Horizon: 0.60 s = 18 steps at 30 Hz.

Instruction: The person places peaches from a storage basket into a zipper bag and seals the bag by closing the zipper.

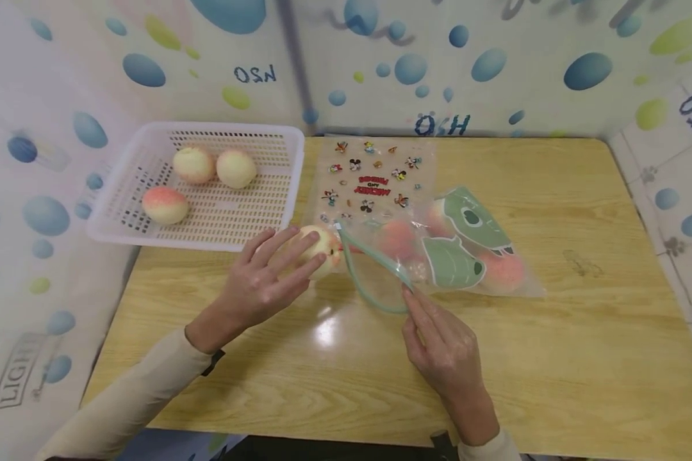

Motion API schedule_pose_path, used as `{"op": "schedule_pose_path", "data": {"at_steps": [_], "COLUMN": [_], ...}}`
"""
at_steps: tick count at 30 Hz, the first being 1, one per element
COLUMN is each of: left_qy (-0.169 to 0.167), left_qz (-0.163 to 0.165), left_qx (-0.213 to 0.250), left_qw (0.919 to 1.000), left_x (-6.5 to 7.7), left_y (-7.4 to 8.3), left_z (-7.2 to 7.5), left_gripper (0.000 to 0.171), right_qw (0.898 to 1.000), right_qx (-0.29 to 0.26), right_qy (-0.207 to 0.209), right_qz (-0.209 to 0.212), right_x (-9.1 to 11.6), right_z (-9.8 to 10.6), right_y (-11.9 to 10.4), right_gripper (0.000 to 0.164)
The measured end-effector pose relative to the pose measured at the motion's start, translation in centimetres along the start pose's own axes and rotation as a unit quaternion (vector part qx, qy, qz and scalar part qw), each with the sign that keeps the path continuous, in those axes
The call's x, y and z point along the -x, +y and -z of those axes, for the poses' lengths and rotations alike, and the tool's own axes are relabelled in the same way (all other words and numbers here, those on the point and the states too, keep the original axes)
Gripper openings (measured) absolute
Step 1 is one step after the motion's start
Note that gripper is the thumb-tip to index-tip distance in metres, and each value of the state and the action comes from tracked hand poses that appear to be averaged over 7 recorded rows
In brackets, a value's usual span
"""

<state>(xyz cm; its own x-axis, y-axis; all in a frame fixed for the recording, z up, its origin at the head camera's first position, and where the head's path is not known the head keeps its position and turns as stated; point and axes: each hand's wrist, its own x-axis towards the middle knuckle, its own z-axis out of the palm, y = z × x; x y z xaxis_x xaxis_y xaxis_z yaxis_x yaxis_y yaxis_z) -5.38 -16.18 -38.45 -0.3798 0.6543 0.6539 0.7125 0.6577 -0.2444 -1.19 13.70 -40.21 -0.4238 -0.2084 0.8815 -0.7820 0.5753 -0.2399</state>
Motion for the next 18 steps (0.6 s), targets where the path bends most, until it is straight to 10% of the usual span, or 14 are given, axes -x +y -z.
{"op": "schedule_pose_path", "data": {"at_steps": [18], "left_qy": [-0.077], "left_qz": [-0.015], "left_qx": [0.019], "left_qw": [0.9968], "left_x": [0.4], "left_y": [2.2], "left_z": [-1.7], "left_gripper": [0.034], "right_qw": [1.000], "right_qx": [0.009], "right_qy": [-0.005], "right_qz": [-0.015], "right_x": [0.1], "right_z": [0.2], "right_y": [0.0], "right_gripper": [0.029]}}
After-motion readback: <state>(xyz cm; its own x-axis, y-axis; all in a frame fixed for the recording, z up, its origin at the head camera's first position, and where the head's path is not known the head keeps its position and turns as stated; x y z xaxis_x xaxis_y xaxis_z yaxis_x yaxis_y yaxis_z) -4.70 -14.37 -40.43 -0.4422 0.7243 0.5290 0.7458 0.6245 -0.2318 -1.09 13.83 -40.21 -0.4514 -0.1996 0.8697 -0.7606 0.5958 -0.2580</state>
